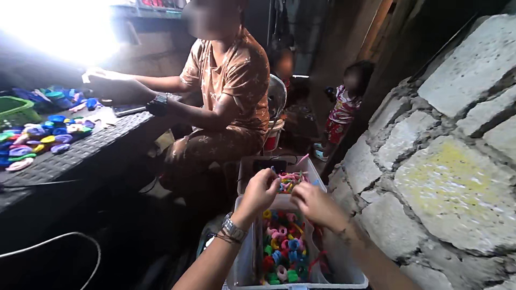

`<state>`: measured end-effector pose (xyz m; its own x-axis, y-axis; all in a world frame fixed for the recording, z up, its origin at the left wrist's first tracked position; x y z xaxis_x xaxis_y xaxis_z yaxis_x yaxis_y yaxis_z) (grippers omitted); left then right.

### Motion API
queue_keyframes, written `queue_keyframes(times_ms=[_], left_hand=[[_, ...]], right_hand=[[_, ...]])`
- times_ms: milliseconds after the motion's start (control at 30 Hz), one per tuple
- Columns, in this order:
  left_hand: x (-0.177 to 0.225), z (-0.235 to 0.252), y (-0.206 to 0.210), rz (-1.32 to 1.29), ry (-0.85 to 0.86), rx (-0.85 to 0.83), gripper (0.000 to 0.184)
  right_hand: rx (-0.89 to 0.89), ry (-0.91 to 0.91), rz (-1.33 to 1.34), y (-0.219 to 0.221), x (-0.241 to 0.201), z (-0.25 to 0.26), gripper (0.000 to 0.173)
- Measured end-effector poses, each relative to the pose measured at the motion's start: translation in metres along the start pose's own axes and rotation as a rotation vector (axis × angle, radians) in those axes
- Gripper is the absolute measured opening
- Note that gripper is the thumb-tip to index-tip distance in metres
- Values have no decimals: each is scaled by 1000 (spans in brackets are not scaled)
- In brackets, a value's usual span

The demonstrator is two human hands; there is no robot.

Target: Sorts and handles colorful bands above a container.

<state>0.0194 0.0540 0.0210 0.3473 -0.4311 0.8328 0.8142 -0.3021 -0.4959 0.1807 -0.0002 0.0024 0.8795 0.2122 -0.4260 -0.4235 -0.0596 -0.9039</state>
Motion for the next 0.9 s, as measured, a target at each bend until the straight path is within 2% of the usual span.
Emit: queue_keyframes(times_ms=[67, 133, 200, 333, 433, 567, 633, 733, 800, 900], left_hand=[[2, 0, 0, -5, 32, 4, 26], [4, 0, 2, -8, 59, -19, 27], [8, 0, 5, -11, 79, -61, 28], [8, 0, 8, -59, 74, -101, 29], [5, -1, 3, -145, 43, -56, 25], [0, -2, -1, -254, 35, 0, 26], [-1, -1, 5, -244, 47, -90, 28], [9, -5, 18, -160, 132, -326, 34], [15, -7, 23, -122, 201, -349, 35], [18, -6, 18, -169, 235, -255, 30]], right_hand=[[-375, -97, 22, 28, -11, -5, 30], [-651, -129, -138, 58, -11, -14, 47], [-759, -152, -310, 74, -8, -22, 50], [-811, -147, -379, 75, -20, -26, 26], [-702, -162, -264, 64, -24, -21, 26], [-340, -160, -15, 32, -20, -13, 25], [-86, -147, 98, 15, -17, -10, 24], [233, -143, 249, 2, -10, -11, 22], [315, -104, 348, 1, -6, -12, 19], [361, -51, 534, 2, -4, -11, 19]])
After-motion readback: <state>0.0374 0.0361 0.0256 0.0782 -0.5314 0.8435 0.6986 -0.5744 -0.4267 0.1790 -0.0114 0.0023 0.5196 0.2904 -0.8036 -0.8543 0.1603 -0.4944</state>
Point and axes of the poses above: each hand's wrist, its own z-axis towards the middle knuckle, its own y-axis out of the palm, x = y × z, the point moved 5 cm from there along z, towards the middle knuckle, and after that the axes turned 3 degrees about -z, right-handed, at the moved point
